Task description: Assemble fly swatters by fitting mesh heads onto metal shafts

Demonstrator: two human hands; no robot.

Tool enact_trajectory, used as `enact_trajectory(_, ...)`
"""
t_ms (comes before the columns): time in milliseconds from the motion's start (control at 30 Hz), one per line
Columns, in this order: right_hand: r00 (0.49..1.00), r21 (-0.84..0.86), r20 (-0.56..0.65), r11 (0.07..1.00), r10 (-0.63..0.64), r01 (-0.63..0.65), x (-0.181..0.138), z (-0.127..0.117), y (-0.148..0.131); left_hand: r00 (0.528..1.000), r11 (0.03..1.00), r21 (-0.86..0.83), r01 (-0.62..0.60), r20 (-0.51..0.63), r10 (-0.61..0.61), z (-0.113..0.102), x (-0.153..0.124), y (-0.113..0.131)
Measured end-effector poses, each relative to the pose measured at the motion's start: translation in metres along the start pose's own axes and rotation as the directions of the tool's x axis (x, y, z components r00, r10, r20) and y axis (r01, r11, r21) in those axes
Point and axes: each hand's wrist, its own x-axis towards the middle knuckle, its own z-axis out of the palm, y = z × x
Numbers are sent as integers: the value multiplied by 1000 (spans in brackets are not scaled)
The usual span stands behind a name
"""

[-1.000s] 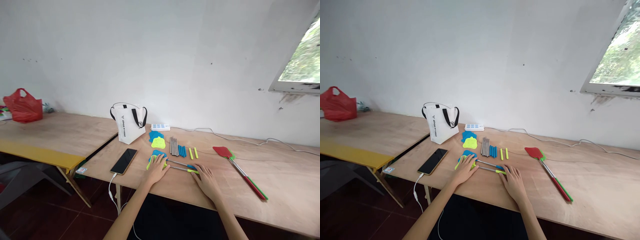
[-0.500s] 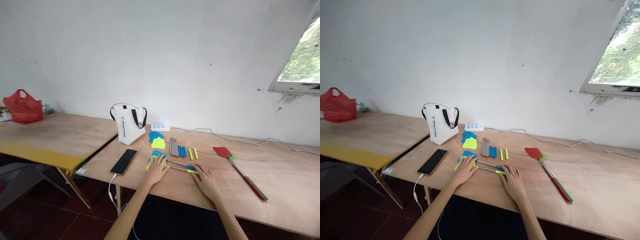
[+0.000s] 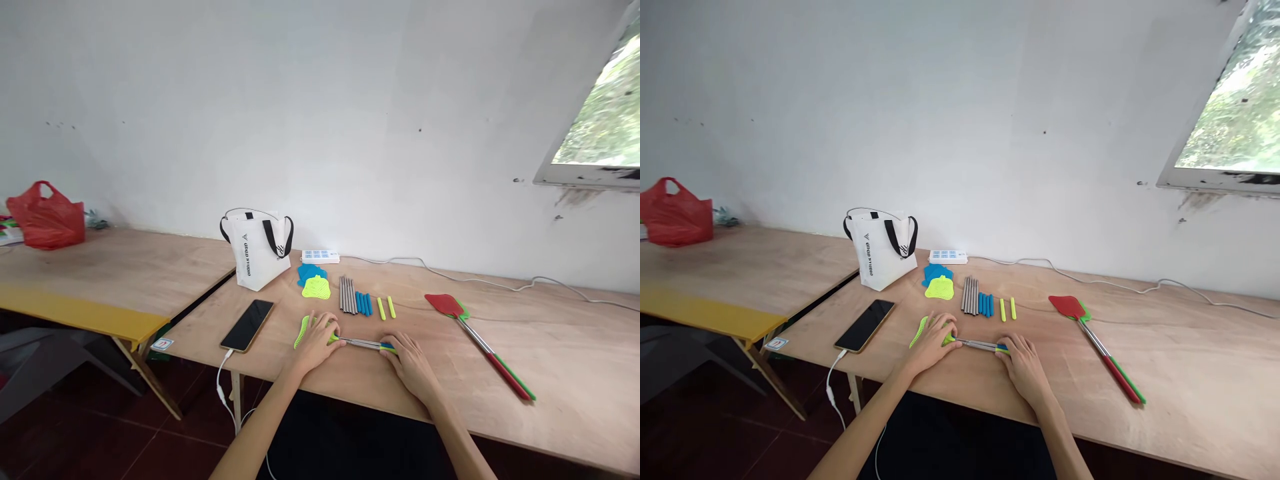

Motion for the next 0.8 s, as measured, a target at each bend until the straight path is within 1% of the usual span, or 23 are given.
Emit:
enact_trajectory(100, 1000, -47, -16, 999, -20, 19, -1, 2, 1, 1000, 999, 41, -23, -7, 24, -1, 0, 1)
enact_trajectory(233, 996, -157, -76, 987, -47, 34, -3, 5, 2, 997, 994, 91, -53, -48, 57, -3, 0, 4)
enact_trajectory(367, 993, -173, -72, 982, -91, 78, -3, 4, 0, 993, 993, 103, -51, -101, 62, -8, 2, 7)
enact_trajectory(400, 993, -172, -74, 982, -90, 76, -3, 2, 1, 990, 994, 98, -44, -130, 57, -9, 3, 8)
enact_trajectory(467, 994, -164, -96, 986, -57, 41, -2, -5, 5, 972, 996, 78, -39, -226, 56, -13, 3, 11)
enact_trajectory(533, 991, -142, -132, 989, 13, -32, -3, -16, 11, 933, 998, 53, -44, -356, 60, -17, 3, 13)
enact_trajectory(600, 973, -115, -193, 982, 127, -152, -6, -29, 22, 886, 999, 24, -38, -462, 44, -19, 3, 13)
enact_trajectory(633, 949, -104, -238, 967, 205, -234, -8, -36, 29, 872, 1000, 7, -28, -490, 28, -19, 3, 13)
enact_trajectory(667, 915, -96, -283, 940, 288, -326, -11, -43, 36, 866, 1000, -13, -17, -501, 8, -19, 3, 12)
enact_trajectory(700, 868, -90, -324, 901, 376, -424, -15, -49, 44, 868, 999, -34, -6, -497, -12, -18, 3, 11)
enact_trajectory(733, 808, -87, -363, 847, 463, -524, -19, -55, 53, 875, 998, -55, 4, -484, -30, -17, 3, 10)
enact_trajectory(800, 705, -102, -391, 734, 591, -672, -29, -63, 73, 892, 996, -92, 20, -448, -60, -14, 4, 7)
